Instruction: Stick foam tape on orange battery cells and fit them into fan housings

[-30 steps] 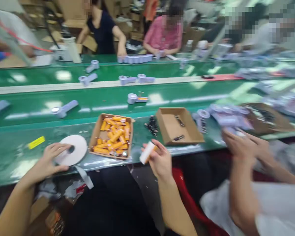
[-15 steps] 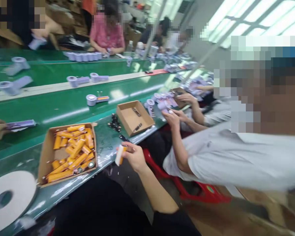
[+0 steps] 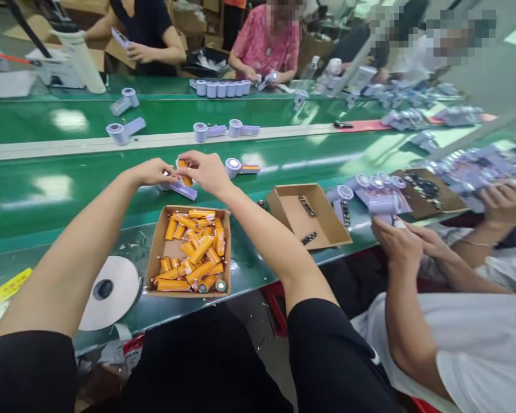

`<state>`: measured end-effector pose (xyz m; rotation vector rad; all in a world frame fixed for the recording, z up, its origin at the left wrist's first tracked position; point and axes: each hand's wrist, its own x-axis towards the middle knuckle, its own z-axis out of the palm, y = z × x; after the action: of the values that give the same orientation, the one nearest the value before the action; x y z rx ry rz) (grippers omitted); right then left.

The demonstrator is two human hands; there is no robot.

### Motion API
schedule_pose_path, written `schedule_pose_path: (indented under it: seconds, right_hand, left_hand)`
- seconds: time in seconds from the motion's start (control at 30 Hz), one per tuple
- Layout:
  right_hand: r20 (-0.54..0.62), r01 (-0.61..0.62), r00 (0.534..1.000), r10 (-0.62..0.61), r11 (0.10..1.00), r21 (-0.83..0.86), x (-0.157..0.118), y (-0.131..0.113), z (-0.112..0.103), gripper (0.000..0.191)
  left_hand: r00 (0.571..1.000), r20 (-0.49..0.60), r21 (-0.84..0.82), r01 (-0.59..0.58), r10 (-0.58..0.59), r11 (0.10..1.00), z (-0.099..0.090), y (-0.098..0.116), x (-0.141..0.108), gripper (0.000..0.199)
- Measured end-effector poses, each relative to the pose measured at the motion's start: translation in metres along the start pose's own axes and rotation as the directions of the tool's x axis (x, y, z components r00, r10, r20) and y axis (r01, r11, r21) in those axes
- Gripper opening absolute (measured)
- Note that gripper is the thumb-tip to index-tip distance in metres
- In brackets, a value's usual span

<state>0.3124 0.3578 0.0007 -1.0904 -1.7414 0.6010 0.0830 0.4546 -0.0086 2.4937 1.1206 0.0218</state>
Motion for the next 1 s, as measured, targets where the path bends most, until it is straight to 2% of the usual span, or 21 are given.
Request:
schedule_pose_path:
  seconds: [0.07,0.17,0.27,0.43,0.63,0.83,1.0]
  right_hand:
    - [0.075,-0.011,0.997,0.025,0.982,-0.186,0.007,0.014,0.01,0.034]
    - [0.145,-0.035,0.985,0.093,0.931,-0.362,0.004,0.022,0.013,0.031]
    - [0.196,-0.013,0.973,0.126,0.869,-0.495,-0.003,0.022,0.012,0.032]
    - [0.224,0.029,0.958,0.178,0.719,-0.694,-0.008,0.014,0.01,0.032]
    - [0.298,0.073,0.913,0.279,0.606,-0.792,-0.014,0.009,0.008,0.035]
    - [0.367,0.106,0.866,0.341,0.591,-0.8,-0.015,0.015,0.011,0.04]
    - [0.479,0.19,0.784,0.394,0.583,-0.79,-0.005,0.015,0.015,0.044]
  left_hand:
    - [0.999,0.002,0.023,0.043,-0.043,0.999,0.001,0.006,0.005,0.046]
    - [0.996,-0.045,0.056,0.073,-0.071,0.996,0.008,0.016,0.012,0.04]
    - [0.994,-0.068,0.078,0.09,-0.084,0.993,0.014,0.02,0.017,0.031]
    - [0.993,-0.074,0.105,0.102,-0.095,0.989,0.019,0.022,0.02,0.031]
    - [0.991,-0.082,0.127,0.114,-0.105,0.985,0.022,0.033,0.027,0.026]
    - [0.988,-0.108,0.119,0.124,-0.112,0.985,0.03,0.039,0.031,0.022]
    - [0.989,-0.093,0.083,0.125,-0.117,0.989,0.036,0.042,0.037,0.028]
